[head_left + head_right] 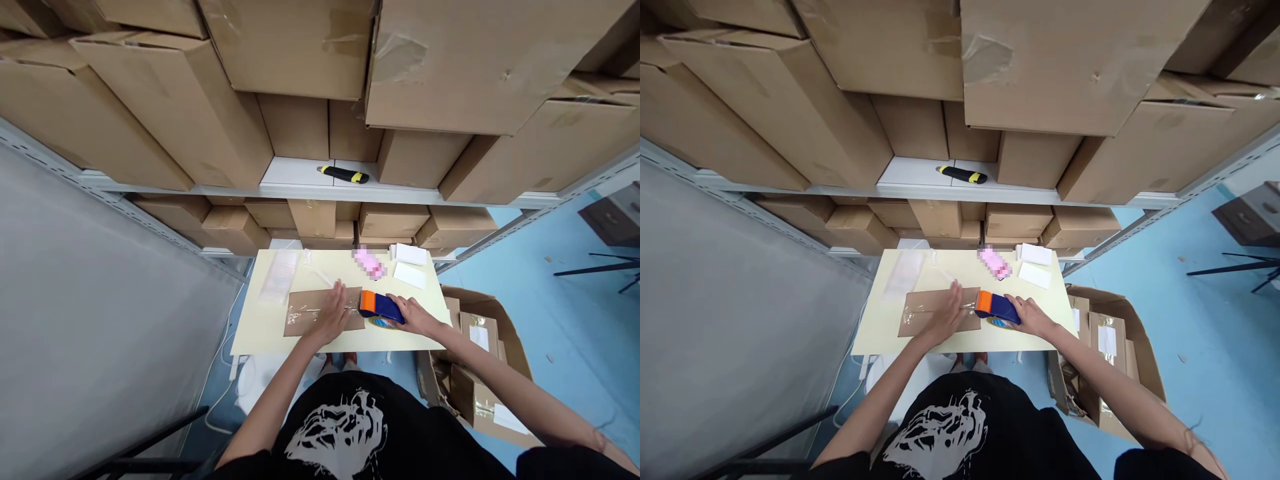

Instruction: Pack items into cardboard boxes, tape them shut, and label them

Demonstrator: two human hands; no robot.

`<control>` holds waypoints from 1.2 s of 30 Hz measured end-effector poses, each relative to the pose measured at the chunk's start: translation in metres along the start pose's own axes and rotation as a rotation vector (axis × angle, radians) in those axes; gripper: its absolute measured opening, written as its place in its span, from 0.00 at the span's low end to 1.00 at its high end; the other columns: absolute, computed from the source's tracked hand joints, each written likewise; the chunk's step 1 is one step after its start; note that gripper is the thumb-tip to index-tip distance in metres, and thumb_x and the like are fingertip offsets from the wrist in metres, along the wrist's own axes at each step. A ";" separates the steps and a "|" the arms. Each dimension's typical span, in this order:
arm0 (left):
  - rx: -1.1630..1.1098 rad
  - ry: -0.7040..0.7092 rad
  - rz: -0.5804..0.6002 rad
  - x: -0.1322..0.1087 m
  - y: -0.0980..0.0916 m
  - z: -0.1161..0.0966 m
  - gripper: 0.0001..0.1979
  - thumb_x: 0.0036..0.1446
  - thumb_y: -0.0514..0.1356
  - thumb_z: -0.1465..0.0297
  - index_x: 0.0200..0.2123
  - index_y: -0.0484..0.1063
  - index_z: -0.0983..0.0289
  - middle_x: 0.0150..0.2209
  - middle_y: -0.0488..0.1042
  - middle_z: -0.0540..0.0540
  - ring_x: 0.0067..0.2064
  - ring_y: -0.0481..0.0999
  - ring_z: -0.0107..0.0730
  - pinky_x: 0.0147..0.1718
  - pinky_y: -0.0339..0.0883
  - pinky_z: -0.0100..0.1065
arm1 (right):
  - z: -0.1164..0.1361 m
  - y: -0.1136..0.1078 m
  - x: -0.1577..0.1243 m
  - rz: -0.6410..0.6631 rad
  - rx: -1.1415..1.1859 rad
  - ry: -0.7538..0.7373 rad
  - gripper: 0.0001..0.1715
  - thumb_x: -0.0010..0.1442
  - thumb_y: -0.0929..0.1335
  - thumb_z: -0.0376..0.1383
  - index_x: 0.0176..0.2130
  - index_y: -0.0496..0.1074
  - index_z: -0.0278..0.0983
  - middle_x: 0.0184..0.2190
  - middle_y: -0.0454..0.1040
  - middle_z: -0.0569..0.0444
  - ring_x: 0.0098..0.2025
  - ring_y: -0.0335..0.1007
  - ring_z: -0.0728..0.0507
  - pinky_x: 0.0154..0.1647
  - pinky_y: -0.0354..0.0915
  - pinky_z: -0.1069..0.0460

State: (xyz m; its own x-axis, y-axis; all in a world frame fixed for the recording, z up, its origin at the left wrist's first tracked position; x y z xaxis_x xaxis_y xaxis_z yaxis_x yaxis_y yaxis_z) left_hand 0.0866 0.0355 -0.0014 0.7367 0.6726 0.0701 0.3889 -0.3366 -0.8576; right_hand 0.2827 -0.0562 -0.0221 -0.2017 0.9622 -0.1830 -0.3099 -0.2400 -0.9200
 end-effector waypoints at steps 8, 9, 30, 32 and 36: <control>-0.569 -0.810 -0.134 -0.102 -0.033 0.129 0.34 0.58 0.49 0.52 0.63 0.51 0.63 0.61 0.60 0.61 0.63 0.57 0.44 0.61 0.50 0.46 | 0.000 0.005 -0.005 -0.013 0.046 0.012 0.41 0.58 0.65 0.45 0.63 0.46 0.35 0.48 0.69 0.40 0.46 0.68 0.36 0.47 0.59 0.43; -0.631 -0.808 -0.116 -0.109 -0.025 0.129 0.33 0.57 0.50 0.52 0.62 0.53 0.61 0.61 0.62 0.59 0.63 0.58 0.43 0.61 0.51 0.45 | 0.001 0.006 -0.005 -0.011 0.060 0.010 0.40 0.58 0.64 0.45 0.63 0.46 0.35 0.48 0.69 0.40 0.47 0.68 0.36 0.47 0.59 0.43; -0.744 -0.787 -0.353 -0.030 -0.032 0.169 0.23 0.59 0.48 0.55 0.48 0.69 0.64 0.49 0.74 0.60 0.54 0.69 0.40 0.52 0.61 0.41 | 0.121 -0.121 0.108 -0.015 0.553 0.239 0.49 0.42 0.75 0.51 0.57 0.60 0.38 0.47 0.72 0.46 0.48 0.69 0.36 0.47 0.64 0.43; -0.691 -0.665 -0.448 -0.026 -0.046 0.147 0.22 0.61 0.46 0.58 0.53 0.65 0.61 0.55 0.69 0.57 0.57 0.65 0.36 0.55 0.57 0.39 | 0.121 -0.113 0.127 -0.040 0.613 0.277 0.50 0.40 0.75 0.52 0.57 0.61 0.37 0.47 0.72 0.45 0.49 0.68 0.36 0.48 0.63 0.43; -0.537 -0.549 -0.467 -0.019 -0.046 0.104 0.20 0.60 0.48 0.64 0.54 0.62 0.59 0.55 0.69 0.55 0.55 0.67 0.37 0.53 0.60 0.40 | 0.128 -0.098 0.146 -0.047 0.677 0.351 0.56 0.37 0.76 0.52 0.59 0.57 0.36 0.47 0.72 0.44 0.50 0.67 0.36 0.50 0.62 0.43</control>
State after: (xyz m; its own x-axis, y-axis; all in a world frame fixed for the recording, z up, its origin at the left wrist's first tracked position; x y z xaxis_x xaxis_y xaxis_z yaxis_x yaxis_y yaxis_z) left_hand -0.0030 0.1069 -0.0163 0.1239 0.9921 -0.0200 0.8903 -0.1201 -0.4392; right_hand 0.1651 0.0916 0.0858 0.0981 0.9306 -0.3527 -0.8356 -0.1155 -0.5370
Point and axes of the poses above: each hand's wrist, its own x-axis towards the middle knuckle, its own y-axis out of the palm, z = x × y, the point moved 8 cm from there along x, towards the middle knuckle
